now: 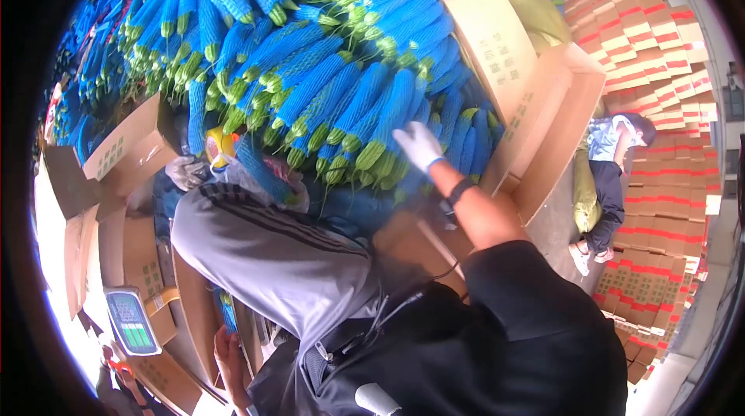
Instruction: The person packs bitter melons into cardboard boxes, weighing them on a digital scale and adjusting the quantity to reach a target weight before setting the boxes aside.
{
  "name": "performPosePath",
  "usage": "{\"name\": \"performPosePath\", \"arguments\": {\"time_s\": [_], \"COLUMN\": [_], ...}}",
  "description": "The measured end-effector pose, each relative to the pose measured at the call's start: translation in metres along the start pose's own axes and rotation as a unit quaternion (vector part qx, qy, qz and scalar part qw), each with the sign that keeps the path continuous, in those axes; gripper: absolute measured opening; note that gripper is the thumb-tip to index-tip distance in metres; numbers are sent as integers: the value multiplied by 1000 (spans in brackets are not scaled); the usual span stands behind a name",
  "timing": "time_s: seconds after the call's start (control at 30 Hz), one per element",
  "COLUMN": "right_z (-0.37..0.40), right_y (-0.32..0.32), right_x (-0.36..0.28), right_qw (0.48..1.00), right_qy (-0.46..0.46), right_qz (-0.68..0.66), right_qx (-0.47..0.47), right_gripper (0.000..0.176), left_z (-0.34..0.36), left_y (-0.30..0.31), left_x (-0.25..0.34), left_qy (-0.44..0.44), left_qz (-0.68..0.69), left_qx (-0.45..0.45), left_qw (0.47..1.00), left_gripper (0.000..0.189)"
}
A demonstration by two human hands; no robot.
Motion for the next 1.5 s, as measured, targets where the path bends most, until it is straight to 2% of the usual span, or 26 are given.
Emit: {"name": "performPosePath", "arguments": {"time_s": [0.03,0.07,0.13,0.2,0.23,0.27,0.3,0.33,0.4,0.43,0.47,0.53,0.6,0.67,0.8,0.87,0.9,0.97,1.0,1.07,1.13,1.23,1.27,1.3,1.33,1.5], "right_z": [-1,12,21,34,31,32,34,38,29,22,15,-1,-16,-35,-36,-43,-42,-42,-41,-43,-42,-40,-41,-45,-47,-45], "right_y": [-8,2,-14,-21,-29,-34,-27,-18,-31,-38,-35,-13,-16,-24,-3,-3,2,12,12,11,11,5,6,3,0,-2], "right_x": [-14,-46,-58,-70,-71,-77,-90,-104,-98,-90,-86,-86,-51,-20,-25,-28,-33,-44,-45,-41,-32,-32,-34,-29,-25,-22], "right_qw": [1000,991,983,986,986,990,995,998,993,992,991,998,981,975,982,981,979,978,975,976,976,979,976,976,976,978], "right_qy": [-20,-114,-176,-84,-28,-13,-27,-36,-22,-19,-14,-44,-128,-180,-163,-158,-170,-170,-176,-168,-165,-127,-146,-143,-140,-126], "right_qz": [10,64,45,26,12,5,1,-1,19,-1,-21,11,-15,40,90,115,111,124,133,138,140,157,162,164,166,165], "right_qx": [6,-37,40,142,162,138,97,60,116,123,129,35,145,125,39,6,-4,-9,-17,-21,-23,20,-17,-6,5,18], "right_gripper": [68,78,79,79,82,80,81,81,76,73,70,62,60,63,75,76,76,69,62,60,59,57,66,66,66,64], "left_z": [1,1,3,0,0,-1,-5,-4,-12,-15,-21,-31,-37,-43,-61,-71,-79,-65,-50,-20,-15,-10,-9,-13,-24,-32], "left_y": [-3,-6,-6,-7,-7,-5,-6,-4,-1,1,2,7,15,23,24,15,15,13,13,18,12,7,5,0,-6,-7], "left_x": [1,2,0,-7,-10,-12,-28,-25,-68,-63,-46,14,80,144,269,333,365,440,465,491,505,522,527,528,524,523], "left_qy": [2,-1,-4,2,5,5,-75,-51,-69,-69,-75,-94,-130,-184,-349,-458,-456,-636,-626,-653,-672,-712,-721,-717,-762,-773], "left_qz": [20,21,61,85,48,11,19,32,77,72,56,22,-4,-25,-75,-157,-156,-258,-284,-188,-157,-78,-53,-36,-14,-36], "left_qx": [11,4,14,12,1,-6,-8,-39,-29,-28,-24,-8,15,33,37,35,39,9,60,126,89,5,-21,-15,8,40], "left_qw": [1000,1000,998,996,999,1000,997,997,994,995,995,995,991,982,933,875,876,728,724,723,718,698,690,696,648,632], "left_gripper": [41,41,40,38,38,39,40,45,48,48,48,48,48,48,47,44,44,41,41,37,39,83,102,104,105,100]}}
Point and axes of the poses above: each hand's wrist, its own z-axis away from the middle knuckle, its own y-axis out of the back of the hand, x = y × z, the point moved 4 cm from there along -z, towards the middle knuckle, and after that the axes turned 15 degrees about -y, right-handed, at the moved point
